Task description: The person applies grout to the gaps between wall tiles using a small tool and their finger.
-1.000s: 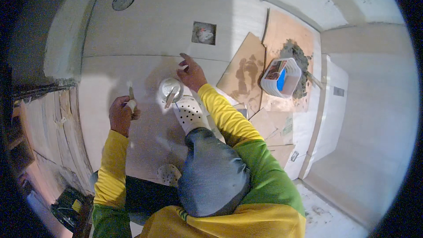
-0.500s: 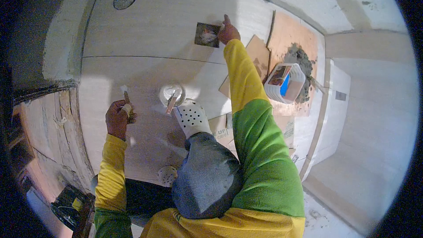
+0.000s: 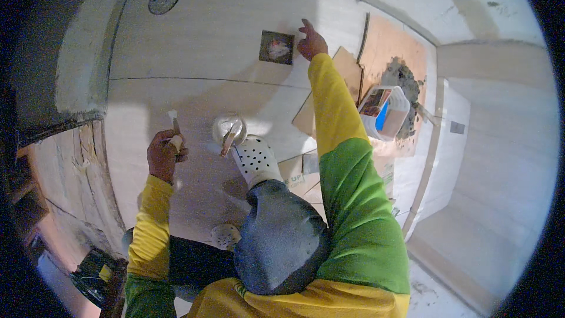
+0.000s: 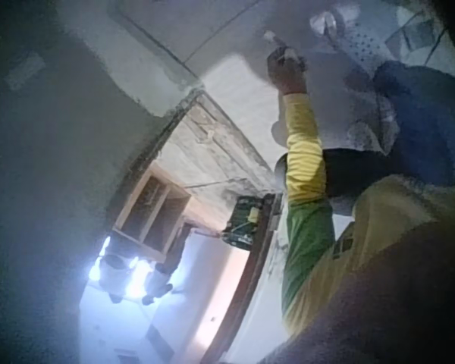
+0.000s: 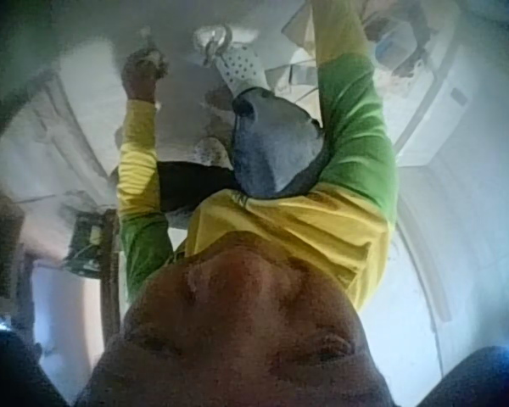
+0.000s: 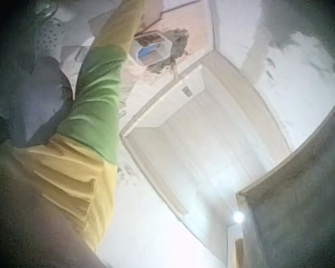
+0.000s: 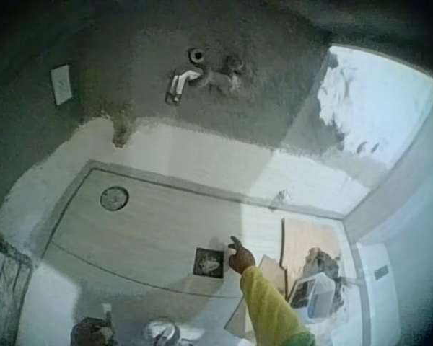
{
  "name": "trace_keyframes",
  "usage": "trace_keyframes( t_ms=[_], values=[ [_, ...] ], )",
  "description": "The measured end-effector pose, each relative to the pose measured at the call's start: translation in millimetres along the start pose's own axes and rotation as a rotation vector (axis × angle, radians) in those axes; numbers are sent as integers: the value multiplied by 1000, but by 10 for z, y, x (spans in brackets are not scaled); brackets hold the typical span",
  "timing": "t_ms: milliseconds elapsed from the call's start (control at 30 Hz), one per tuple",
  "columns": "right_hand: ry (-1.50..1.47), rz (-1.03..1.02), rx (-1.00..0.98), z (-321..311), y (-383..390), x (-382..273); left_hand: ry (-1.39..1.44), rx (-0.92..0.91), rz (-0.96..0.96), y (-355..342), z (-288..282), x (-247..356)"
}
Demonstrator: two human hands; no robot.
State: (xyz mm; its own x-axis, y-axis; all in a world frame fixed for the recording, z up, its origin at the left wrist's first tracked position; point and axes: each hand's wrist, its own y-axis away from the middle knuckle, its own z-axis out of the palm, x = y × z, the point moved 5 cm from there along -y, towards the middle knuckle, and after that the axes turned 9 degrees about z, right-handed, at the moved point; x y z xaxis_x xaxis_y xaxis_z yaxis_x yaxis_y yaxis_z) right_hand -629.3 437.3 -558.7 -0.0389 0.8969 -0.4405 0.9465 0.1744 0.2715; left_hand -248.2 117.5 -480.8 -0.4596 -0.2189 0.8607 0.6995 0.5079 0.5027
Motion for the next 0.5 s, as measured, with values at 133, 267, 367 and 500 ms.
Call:
trace_keyframes(
  t_ms=[133,267,367,500],
  values=[
    [33,-39,35,18,-53,-39,-3,9,-42,-16,13,2],
    [236,83,-93,185,-16,-152,-8,-8,-4,-62,-14,-53],
    [318,58,-116,121,-28,-133,-6,-10,20,-81,-8,-31],
    [231,-28,-238,-1,-105,-100,-8,-16,7,-104,-42,-12]
  ],
)
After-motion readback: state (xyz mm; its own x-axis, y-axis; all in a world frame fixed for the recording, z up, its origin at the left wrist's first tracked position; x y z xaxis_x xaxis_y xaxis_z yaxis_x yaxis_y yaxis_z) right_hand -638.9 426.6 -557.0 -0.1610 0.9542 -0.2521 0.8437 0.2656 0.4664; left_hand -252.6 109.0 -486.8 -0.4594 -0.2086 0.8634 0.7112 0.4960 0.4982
